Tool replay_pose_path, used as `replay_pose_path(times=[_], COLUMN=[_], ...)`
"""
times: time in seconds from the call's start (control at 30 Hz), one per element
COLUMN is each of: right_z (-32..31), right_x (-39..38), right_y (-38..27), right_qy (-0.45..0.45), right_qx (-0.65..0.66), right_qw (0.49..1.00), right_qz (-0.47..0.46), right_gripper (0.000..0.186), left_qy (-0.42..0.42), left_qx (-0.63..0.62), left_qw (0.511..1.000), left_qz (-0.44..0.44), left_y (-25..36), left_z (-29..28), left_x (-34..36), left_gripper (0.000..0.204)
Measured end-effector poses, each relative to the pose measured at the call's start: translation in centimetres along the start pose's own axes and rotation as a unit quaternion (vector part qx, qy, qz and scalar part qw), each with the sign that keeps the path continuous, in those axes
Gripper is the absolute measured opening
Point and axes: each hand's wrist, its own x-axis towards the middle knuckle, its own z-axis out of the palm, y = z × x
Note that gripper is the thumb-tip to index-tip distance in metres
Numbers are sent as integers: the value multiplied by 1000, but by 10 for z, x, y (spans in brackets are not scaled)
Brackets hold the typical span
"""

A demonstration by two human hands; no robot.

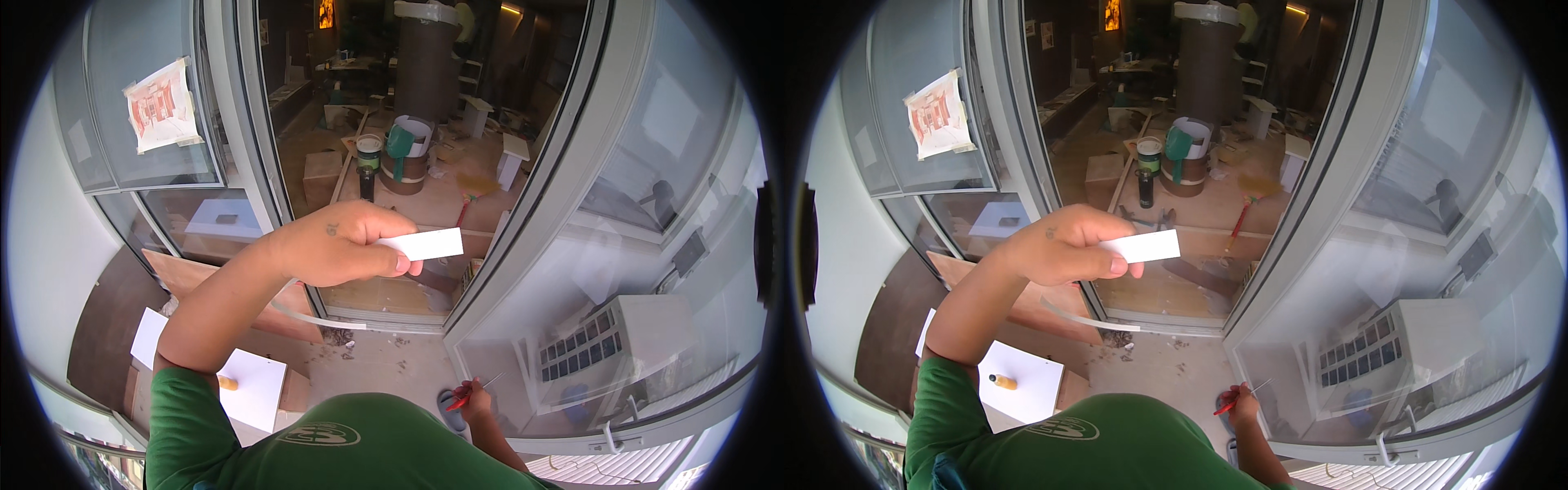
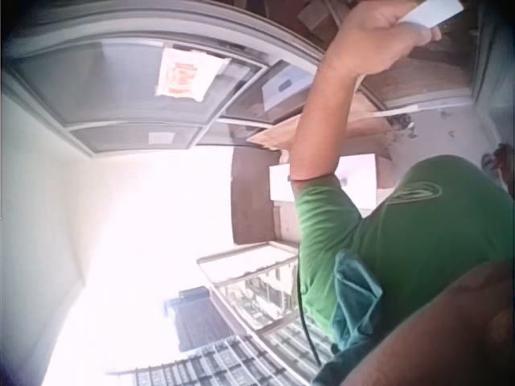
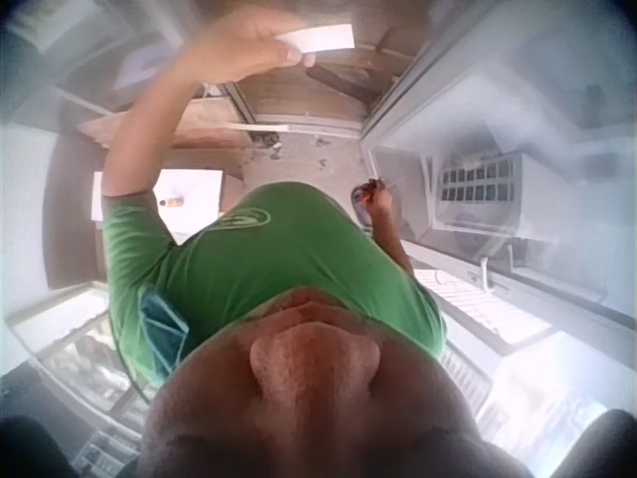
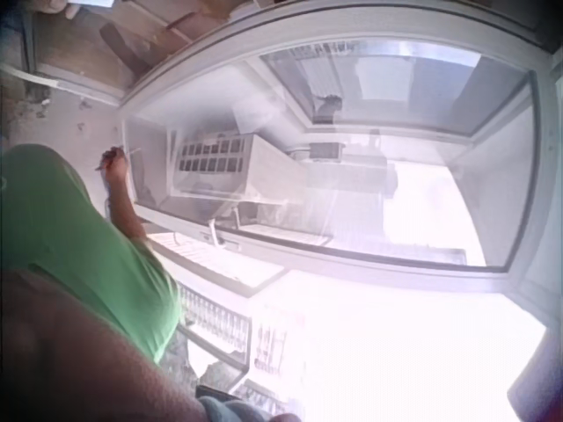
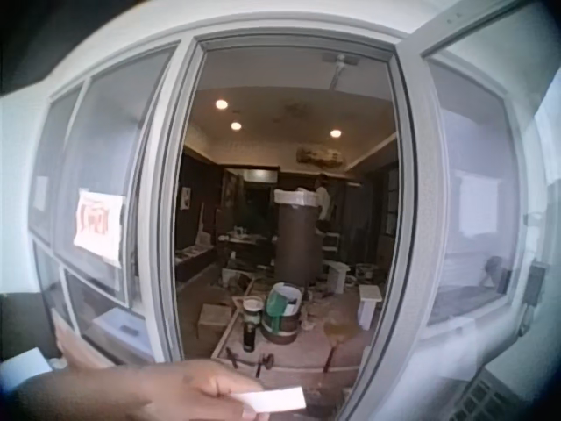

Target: The person peels a strip of adhesive backing from a white edge band and applies it to the side of a wooden panel using their hands and scissors.

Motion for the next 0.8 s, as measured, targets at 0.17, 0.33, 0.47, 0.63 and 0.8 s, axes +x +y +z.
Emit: replay_pose_path(times=[0.17,0.33,0.47,0.63,0.8], right_z=[4,-6,-5,4,59], right_x=[-14,-11,-11,-11,-49], right_y=[13,22,21,12,-27], right_qy=[20,23,32,-11,-160], right_qx=[-38,-54,-63,-80,-88], right_qw=[998,997,996,996,983], right_qz=[39,48,50,33,-19], right_gripper=[42,42,40,28,15], left_qy=[-26,-23,-11,31,74], left_qx=[53,70,71,-14,-218], left_qw=[998,997,997,999,973], left_qz=[-23,-10,4,-17,-22], left_y=[6,-1,-7,-16,-35], left_z=[-5,-8,-10,-4,34], left_x=[11,20,19,16,18], left_gripper=[22,22,22,23,23])
